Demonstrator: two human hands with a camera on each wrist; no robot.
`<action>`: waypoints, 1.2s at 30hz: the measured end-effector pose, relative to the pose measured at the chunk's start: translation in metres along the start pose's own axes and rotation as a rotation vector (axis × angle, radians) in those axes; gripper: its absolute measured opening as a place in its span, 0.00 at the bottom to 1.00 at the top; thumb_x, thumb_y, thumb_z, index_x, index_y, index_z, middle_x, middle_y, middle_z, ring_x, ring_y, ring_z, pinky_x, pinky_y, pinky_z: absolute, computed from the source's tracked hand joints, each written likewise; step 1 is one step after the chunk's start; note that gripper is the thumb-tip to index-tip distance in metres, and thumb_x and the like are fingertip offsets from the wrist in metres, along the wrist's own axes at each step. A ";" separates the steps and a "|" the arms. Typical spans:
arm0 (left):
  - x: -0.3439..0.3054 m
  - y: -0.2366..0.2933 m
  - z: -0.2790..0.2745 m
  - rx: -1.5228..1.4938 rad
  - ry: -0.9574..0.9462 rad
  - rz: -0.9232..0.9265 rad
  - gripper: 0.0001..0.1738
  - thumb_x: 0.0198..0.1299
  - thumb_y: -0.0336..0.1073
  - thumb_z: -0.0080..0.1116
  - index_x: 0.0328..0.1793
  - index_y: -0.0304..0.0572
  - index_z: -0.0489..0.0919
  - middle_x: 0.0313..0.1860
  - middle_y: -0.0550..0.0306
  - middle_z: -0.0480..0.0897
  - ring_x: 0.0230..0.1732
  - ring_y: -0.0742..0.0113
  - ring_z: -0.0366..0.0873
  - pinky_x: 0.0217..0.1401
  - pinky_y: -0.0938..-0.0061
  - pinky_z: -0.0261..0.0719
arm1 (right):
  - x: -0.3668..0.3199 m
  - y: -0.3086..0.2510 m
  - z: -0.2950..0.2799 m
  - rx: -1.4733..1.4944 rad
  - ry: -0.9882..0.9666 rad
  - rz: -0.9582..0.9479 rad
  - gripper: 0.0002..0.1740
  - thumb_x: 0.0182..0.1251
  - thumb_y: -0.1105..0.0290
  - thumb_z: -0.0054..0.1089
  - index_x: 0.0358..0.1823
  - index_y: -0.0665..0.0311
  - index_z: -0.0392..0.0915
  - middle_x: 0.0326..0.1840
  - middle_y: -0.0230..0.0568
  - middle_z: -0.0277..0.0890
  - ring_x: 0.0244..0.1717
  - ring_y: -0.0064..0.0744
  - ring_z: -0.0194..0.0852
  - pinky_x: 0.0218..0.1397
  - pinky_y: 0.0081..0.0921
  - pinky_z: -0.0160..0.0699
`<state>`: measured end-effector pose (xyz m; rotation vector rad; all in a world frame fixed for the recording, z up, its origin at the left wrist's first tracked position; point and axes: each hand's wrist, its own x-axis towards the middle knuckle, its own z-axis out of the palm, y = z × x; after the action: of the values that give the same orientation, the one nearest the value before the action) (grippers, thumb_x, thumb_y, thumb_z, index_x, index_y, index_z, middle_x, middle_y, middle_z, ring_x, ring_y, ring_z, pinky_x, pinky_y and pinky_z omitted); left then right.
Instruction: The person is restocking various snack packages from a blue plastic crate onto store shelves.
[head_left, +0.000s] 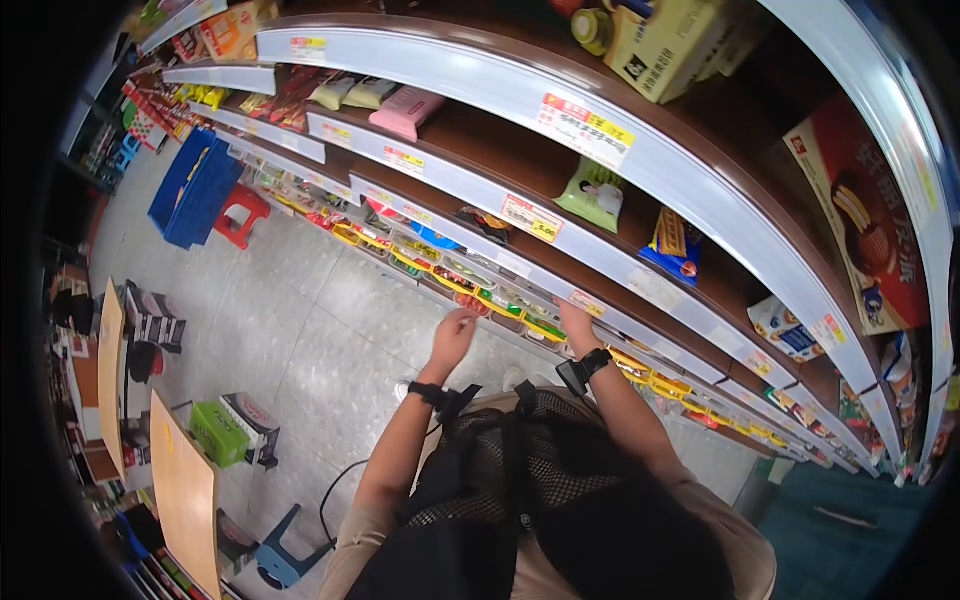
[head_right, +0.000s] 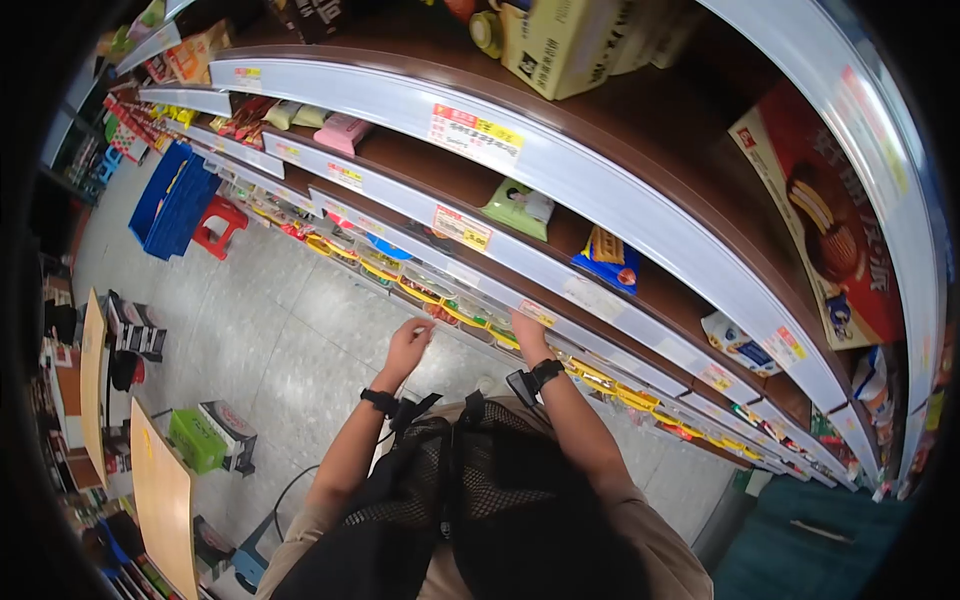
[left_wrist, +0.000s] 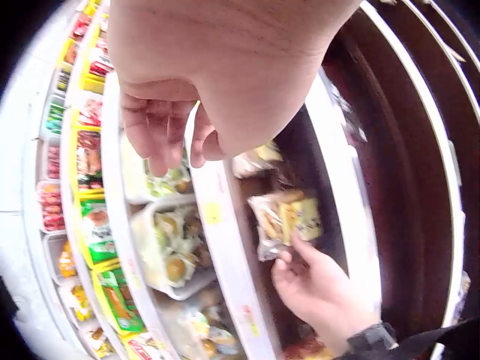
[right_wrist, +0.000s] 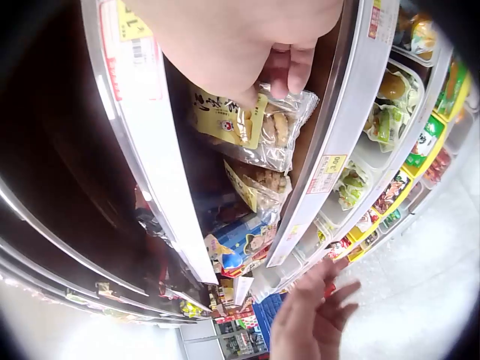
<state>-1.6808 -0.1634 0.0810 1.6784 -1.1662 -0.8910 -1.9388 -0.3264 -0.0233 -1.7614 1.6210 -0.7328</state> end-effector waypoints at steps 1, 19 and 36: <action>-0.014 -0.027 -0.012 -0.055 0.061 -0.137 0.11 0.66 0.33 0.56 0.48 0.36 0.82 0.41 0.50 0.85 0.37 0.61 0.84 0.41 0.68 0.82 | 0.005 0.004 0.009 -0.131 0.036 -0.055 0.15 0.66 0.59 0.60 0.46 0.61 0.82 0.41 0.46 0.83 0.43 0.48 0.80 0.53 0.44 0.75; -0.391 -0.306 -0.287 -0.517 0.511 -1.441 0.14 0.63 0.36 0.53 0.50 0.35 0.78 0.39 0.43 0.86 0.30 0.58 0.83 0.22 0.70 0.75 | -0.099 -0.097 0.023 0.122 0.546 0.046 0.14 0.70 0.72 0.53 0.54 0.69 0.70 0.43 0.46 0.78 0.43 0.38 0.78 0.47 0.31 0.76; -0.176 -0.363 -0.519 -0.421 0.294 -0.875 0.18 0.68 0.44 0.49 0.49 0.36 0.81 0.33 0.52 0.86 0.28 0.66 0.81 0.30 0.74 0.77 | -0.202 -0.110 0.229 -0.173 -0.909 0.252 0.08 0.54 0.70 0.55 0.29 0.61 0.83 0.25 0.42 0.82 0.23 0.32 0.79 0.21 0.34 0.71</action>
<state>-1.1514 0.1999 -0.0604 1.8639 0.0172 -1.2375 -1.7129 -0.1024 -0.0852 -1.5926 1.2255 0.3226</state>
